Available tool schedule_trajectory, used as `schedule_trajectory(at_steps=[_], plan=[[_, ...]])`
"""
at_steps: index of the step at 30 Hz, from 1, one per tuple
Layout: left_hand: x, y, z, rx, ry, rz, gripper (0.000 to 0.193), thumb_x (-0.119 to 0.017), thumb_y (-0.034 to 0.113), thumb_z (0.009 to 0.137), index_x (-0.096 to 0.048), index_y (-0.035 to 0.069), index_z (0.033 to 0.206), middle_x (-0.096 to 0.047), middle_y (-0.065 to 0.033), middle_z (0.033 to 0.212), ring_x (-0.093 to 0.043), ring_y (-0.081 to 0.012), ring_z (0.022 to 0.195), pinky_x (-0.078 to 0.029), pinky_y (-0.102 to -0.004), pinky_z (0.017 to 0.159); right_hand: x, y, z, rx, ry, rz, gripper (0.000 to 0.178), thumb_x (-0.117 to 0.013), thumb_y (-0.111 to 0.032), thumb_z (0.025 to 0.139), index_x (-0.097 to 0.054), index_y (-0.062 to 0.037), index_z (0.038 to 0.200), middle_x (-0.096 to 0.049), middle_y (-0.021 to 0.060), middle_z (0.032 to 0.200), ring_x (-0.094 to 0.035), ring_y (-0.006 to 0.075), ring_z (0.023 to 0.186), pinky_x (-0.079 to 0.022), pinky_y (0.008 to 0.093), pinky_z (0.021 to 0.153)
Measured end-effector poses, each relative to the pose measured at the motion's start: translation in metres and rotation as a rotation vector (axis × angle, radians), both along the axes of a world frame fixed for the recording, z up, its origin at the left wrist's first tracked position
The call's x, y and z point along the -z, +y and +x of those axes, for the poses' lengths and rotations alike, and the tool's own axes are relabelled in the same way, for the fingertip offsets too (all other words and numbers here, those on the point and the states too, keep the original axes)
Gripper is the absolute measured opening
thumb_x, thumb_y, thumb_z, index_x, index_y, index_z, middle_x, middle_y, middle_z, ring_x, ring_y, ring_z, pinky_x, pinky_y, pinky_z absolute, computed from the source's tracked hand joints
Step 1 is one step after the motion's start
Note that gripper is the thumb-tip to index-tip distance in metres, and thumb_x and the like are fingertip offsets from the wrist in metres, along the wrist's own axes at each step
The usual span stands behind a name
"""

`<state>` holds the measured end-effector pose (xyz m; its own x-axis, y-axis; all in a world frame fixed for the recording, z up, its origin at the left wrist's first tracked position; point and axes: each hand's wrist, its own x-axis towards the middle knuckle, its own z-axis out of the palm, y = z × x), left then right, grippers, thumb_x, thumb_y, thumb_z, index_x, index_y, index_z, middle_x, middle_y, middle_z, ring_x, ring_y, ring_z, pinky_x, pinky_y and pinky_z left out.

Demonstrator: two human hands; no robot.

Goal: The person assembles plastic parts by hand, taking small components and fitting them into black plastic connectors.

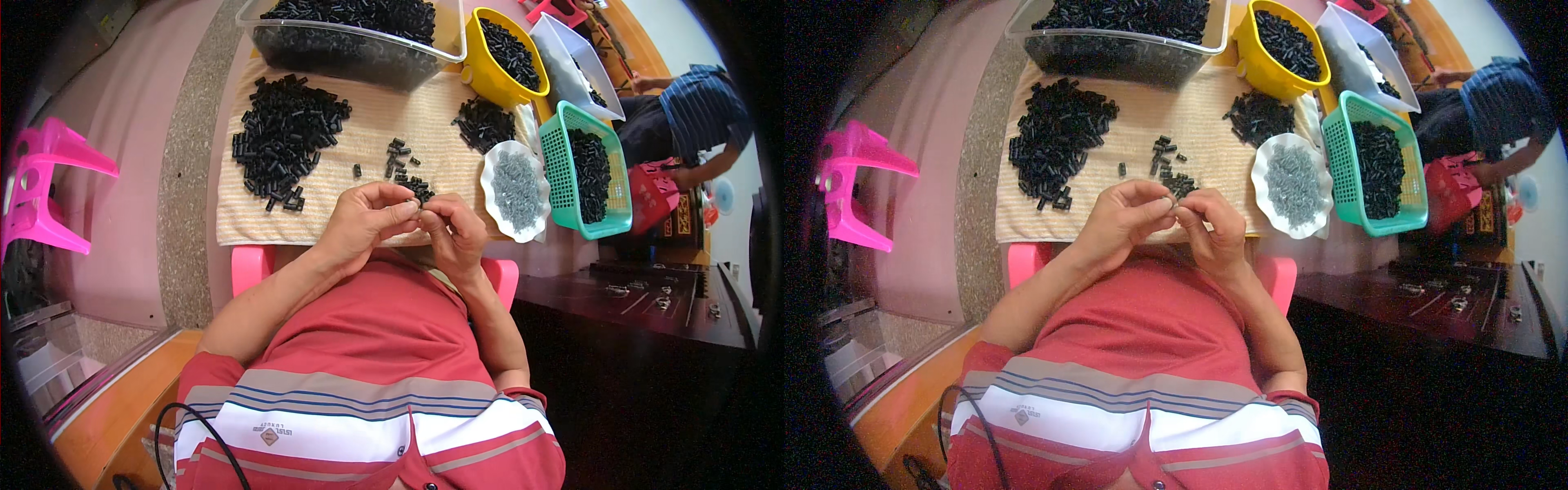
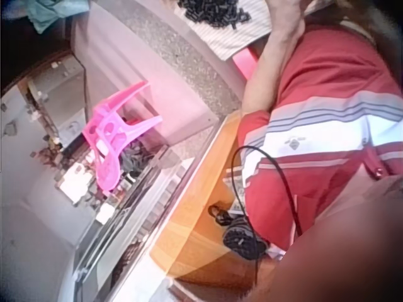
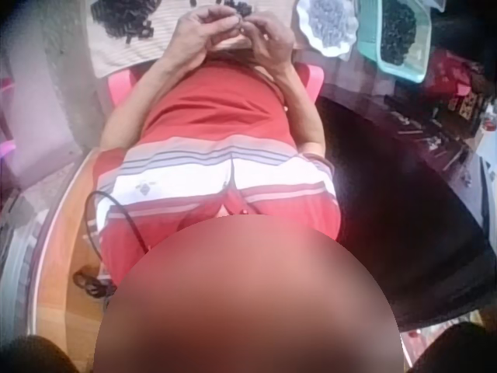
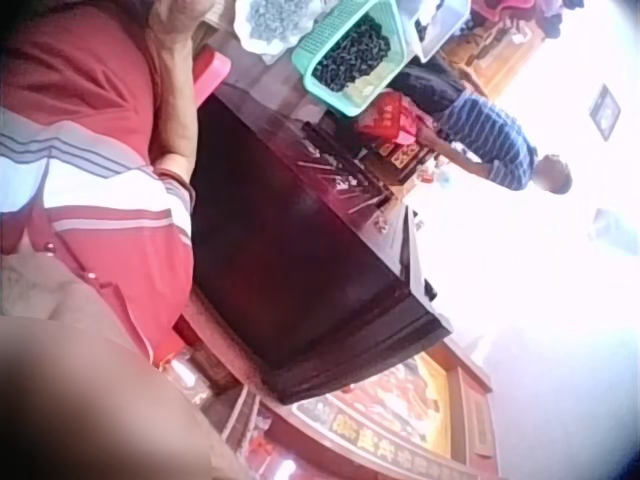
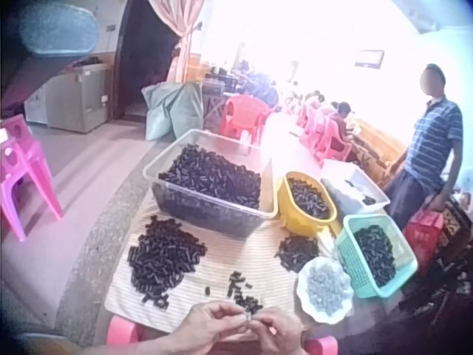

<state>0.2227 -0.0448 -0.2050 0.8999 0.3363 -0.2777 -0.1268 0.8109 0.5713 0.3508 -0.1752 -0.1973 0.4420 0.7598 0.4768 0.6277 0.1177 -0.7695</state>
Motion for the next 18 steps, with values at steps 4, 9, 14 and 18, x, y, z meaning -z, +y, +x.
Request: schedule_trajectory(at_steps=[4,9,14,18], plan=[[0.0001,-0.0001,0.0001,0.014,-0.005,0.000,0.014,-0.068,0.003,0.090,-0.065,0.005,0.103,-0.069,-0.0048,0.099,-0.067,-0.0143,0.091,-0.057,-0.0286,0.084,0.0000,0.0022,0.0000,0.005,-0.056,0.020,0.014,-0.072,0.004,0.081,-0.063,0.0004,0.091,-0.065,0.0135,0.084,-0.063,0.0241,0.076,-0.051,0.0316,0.065],[-0.0054,0.0006,-0.0018,0.048,-0.011,-0.057,0.012,-0.069,0.004,0.090,-0.066,0.007,0.101,-0.068,-0.0030,0.097,-0.066,-0.0126,0.090,-0.056,-0.0275,0.082,-0.0047,0.0036,0.0001,0.009,-0.153,0.058,0.016,-0.075,0.003,0.079,-0.065,-0.0004,0.092,-0.066,0.0146,0.086,-0.065,0.0260,0.075,-0.052,0.0322,0.064],[-0.0076,0.0016,-0.0027,0.119,0.009,-0.081,0.009,-0.069,0.006,0.090,-0.066,0.009,0.098,-0.068,-0.0019,0.095,-0.066,-0.0125,0.088,-0.056,-0.0275,0.081,-0.0029,0.0015,0.0049,-0.001,-0.207,0.076,0.016,-0.074,0.000,0.081,-0.066,-0.0001,0.094,-0.065,0.0151,0.087,-0.066,0.0265,0.074,-0.053,0.0325,0.063],[-0.0062,0.0012,-0.0025,0.125,-0.006,-0.119,0.010,-0.071,0.006,0.089,-0.064,0.005,0.097,-0.066,-0.0046,0.094,-0.067,-0.0145,0.084,-0.059,-0.0291,0.078,-0.0079,0.0018,0.0039,-0.001,-0.267,0.071,0.015,-0.072,0.000,0.082,-0.066,0.0004,0.096,-0.065,0.0152,0.088,-0.066,0.0269,0.074,-0.053,0.0333,0.061]])
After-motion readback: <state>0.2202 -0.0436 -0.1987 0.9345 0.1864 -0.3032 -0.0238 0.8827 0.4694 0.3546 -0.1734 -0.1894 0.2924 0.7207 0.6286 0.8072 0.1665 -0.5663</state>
